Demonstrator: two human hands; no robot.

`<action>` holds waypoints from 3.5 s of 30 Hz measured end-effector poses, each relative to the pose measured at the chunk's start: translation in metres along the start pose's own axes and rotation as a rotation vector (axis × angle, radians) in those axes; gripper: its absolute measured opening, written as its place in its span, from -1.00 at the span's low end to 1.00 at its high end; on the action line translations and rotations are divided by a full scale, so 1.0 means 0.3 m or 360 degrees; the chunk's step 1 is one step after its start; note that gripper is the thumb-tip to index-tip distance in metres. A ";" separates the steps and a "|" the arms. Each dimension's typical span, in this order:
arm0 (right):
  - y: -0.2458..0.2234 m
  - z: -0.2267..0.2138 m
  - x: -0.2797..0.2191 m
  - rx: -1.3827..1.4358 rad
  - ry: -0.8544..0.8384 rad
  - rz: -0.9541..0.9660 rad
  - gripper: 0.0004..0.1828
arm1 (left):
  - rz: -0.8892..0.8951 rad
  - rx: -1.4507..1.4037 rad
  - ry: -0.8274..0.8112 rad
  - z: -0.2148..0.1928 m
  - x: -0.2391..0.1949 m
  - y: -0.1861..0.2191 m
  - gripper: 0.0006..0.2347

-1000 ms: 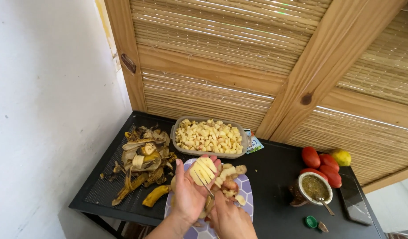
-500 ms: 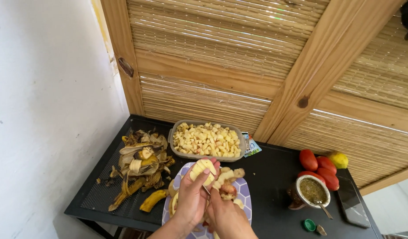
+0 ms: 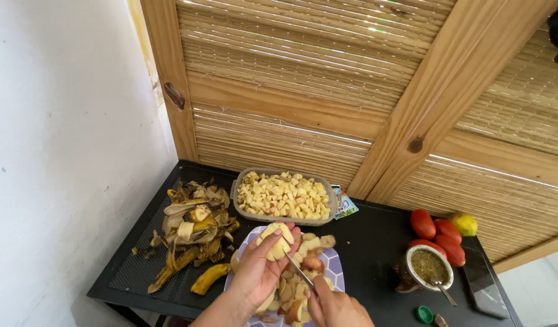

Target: The person peels an apple with a knife, then cuts the peeled apple into small pieces and places them into a container. The person repeats this process with another apple.

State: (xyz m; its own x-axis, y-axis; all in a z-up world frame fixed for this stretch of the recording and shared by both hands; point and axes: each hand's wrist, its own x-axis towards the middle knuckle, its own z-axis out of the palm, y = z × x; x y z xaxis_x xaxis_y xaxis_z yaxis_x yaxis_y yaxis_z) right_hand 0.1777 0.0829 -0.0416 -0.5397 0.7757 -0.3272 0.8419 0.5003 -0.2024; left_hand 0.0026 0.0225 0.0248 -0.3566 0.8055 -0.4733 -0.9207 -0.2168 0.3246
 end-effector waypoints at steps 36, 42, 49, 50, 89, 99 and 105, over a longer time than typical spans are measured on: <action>-0.147 -0.319 0.580 0.2594 -0.0798 -0.0507 -0.41 | 0.1019 0.2030 -0.0340 0.108 0.424 0.204 -0.86; -0.145 -0.325 0.661 0.2479 -0.0915 -0.0614 -0.44 | 0.1265 0.2220 -0.0257 0.075 0.405 0.227 -0.92; -0.186 -0.319 0.672 0.2389 -0.1147 -0.0522 -0.39 | 0.1136 0.2048 -0.0257 0.076 0.415 0.263 -0.92; -0.190 -0.319 0.667 0.2324 -0.1143 -0.0558 -0.38 | 0.1136 0.2137 -0.0232 0.083 0.403 0.263 -0.91; -0.198 -0.252 0.714 0.2205 -0.1023 -0.0486 -0.43 | 0.1195 0.2879 -0.0020 -0.026 0.564 0.292 -0.84; -0.155 -0.237 0.751 0.2337 -0.1093 -0.0581 -0.31 | 0.0770 0.1814 -0.0411 -0.045 0.576 0.315 -0.59; -0.140 -0.244 0.773 0.2198 -0.0949 -0.0630 -0.36 | 0.0453 0.1311 -0.0428 0.061 0.400 0.294 -0.67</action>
State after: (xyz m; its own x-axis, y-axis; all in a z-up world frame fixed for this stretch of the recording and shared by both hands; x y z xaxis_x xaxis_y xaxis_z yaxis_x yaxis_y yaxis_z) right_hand 0.0167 0.2700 -0.0414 -0.9224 0.2571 -0.2883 0.1850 -0.3610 -0.9140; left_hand -0.1183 0.1100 0.0116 -0.4087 0.9057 -0.1122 -0.3617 -0.0478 0.9311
